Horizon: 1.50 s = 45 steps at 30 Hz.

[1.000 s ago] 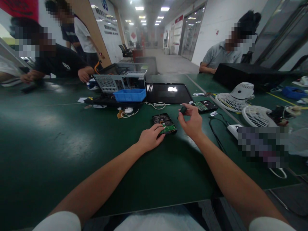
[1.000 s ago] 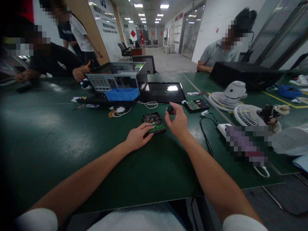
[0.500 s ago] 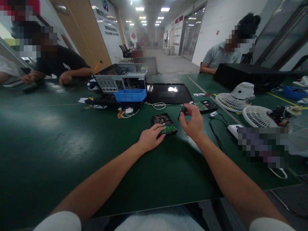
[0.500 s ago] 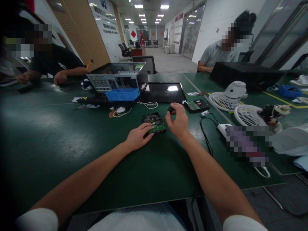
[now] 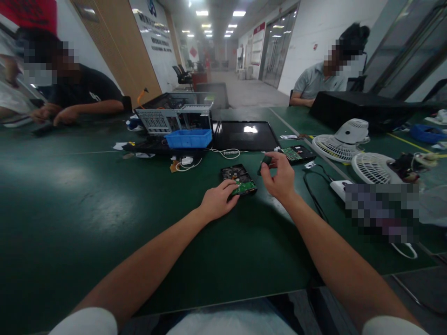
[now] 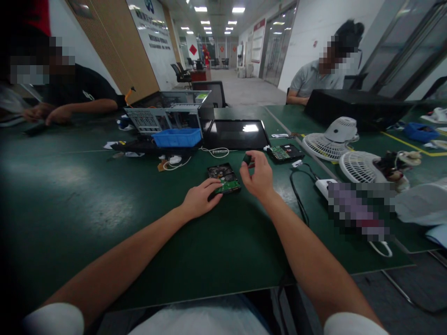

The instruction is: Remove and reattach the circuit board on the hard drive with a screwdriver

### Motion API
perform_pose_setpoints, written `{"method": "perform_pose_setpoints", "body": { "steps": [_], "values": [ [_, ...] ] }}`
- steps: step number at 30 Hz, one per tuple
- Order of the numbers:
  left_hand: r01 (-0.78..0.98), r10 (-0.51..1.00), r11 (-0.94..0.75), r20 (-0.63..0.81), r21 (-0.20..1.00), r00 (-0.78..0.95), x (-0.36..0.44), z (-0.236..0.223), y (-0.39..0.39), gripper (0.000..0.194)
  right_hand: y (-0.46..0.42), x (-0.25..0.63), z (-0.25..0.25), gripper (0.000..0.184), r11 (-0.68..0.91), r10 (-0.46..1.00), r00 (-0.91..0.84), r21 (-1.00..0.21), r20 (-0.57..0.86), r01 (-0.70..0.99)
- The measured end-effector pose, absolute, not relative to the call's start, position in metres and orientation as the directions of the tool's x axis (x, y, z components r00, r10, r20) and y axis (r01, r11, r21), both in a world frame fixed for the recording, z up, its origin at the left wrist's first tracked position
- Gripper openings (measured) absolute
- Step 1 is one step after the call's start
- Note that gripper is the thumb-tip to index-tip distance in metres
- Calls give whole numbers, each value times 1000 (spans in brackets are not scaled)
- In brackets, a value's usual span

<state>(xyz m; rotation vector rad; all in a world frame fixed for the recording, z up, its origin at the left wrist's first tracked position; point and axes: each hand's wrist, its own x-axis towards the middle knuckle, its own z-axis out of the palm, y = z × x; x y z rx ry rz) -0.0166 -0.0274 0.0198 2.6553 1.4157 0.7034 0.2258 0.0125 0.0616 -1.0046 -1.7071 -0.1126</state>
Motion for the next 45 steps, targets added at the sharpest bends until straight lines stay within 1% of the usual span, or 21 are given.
{"method": "perform_pose_setpoints", "body": {
  "steps": [4,8,12,18,22,28,34,38,45],
  "values": [
    [769,793,-586,375,255,479,-17,19,-28,36,15,226,58,37,611,587,-28,-420,809,670],
    [774,793,-582,381,247,475,-17,19,-27,36,17,226,57,38,591,564,-14,-392,826,705],
    [775,792,-584,378,240,479,-16,19,-27,36,15,226,59,35,621,552,-54,-368,832,692],
    [773,792,-583,385,250,474,-16,17,-27,35,18,225,55,43,640,569,-26,-422,822,642],
    [760,783,-595,398,260,477,-17,18,-27,35,20,225,52,40,614,573,10,-437,820,657],
    [763,786,-594,386,255,483,-17,19,-27,35,15,227,58,34,651,524,-52,-360,850,668],
    [769,789,-590,382,248,482,-17,19,-27,35,15,225,59,39,650,542,-43,-386,839,655],
    [769,787,-590,385,246,481,-16,18,-27,35,18,225,56,37,641,547,-3,-416,837,645],
    [767,789,-590,378,250,484,-17,19,-27,36,16,226,58,34,646,514,-29,-364,857,671]
  ]
}}
